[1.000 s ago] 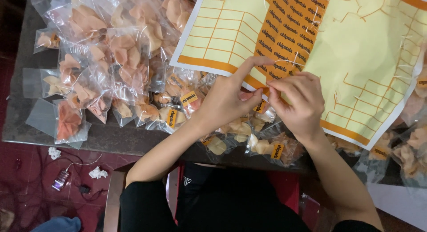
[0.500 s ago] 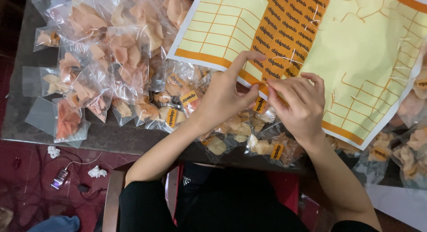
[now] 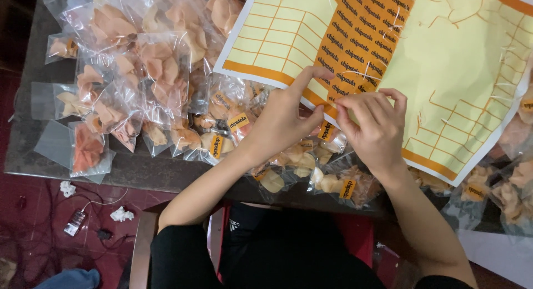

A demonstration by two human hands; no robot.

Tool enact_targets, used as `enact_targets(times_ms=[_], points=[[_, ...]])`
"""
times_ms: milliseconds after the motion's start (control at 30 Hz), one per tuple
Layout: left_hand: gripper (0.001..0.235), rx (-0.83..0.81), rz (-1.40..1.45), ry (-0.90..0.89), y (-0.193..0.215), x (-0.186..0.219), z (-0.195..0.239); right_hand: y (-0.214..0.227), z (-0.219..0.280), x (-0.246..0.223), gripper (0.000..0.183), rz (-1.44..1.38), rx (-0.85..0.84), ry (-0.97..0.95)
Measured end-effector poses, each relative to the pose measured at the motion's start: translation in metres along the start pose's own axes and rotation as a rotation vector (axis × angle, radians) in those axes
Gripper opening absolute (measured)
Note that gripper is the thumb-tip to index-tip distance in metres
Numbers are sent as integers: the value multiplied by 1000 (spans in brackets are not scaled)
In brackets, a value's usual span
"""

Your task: The person sits on the floor and packs dried, light-brown snack pieces into small clear plastic bags. They place a yellow label on each bag, seal it, and set it aside on the table among other completed packages.

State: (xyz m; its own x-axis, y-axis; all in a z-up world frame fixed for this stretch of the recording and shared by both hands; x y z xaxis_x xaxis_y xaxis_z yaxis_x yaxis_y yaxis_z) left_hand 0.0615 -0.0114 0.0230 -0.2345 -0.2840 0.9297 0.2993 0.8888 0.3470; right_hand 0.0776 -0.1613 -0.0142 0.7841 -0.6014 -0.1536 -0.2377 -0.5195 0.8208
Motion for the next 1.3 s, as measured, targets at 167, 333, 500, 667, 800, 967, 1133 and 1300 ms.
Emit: enact_targets(times_ms=[167, 333, 500, 667, 800, 967, 1133, 1300], points=[[45, -3, -3, 4, 0, 1, 1, 3, -3, -5, 13, -10, -15, -4], [45, -22, -1, 18, -2, -2, 2, 0, -4, 2, 8, -68, -44, -34], [45, -24, -14, 17, -2, -2, 2, -3, -6, 8, 4, -192, -57, -112], [45, -20, -15, 37, 1, -1, 2, -2, -1, 22, 4, -316, -45, -216], [47, 24, -27, 44, 3, -5, 1, 0, 1, 32, 5, -451, -20, -289], [48, 90, -150, 78, 4, -18, 1, 8, 0, 29, 7, -491, 15, -260], [49, 218, -460, 138, 11, -40, -4, 19, -5, 10, 7, -340, 26, -37], [32, 266, -507, 66, 19, -29, 0, 12, 7, 11, 3, -233, 85, 3]])
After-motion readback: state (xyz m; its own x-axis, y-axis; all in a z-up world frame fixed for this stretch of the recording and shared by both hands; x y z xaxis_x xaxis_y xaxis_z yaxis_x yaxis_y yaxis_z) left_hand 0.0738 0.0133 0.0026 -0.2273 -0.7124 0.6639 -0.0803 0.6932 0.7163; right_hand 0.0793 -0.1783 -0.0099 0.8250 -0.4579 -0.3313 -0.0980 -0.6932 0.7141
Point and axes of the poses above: each hand's wrist, its own z-axis away from the middle knuckle, its own y-axis out of the back of the hand, x = y × z, the point moved 6 cm from there along -z, towards the middle knuckle, and after that the axes turned 12 degrees about -x, right-handed, at the moved point
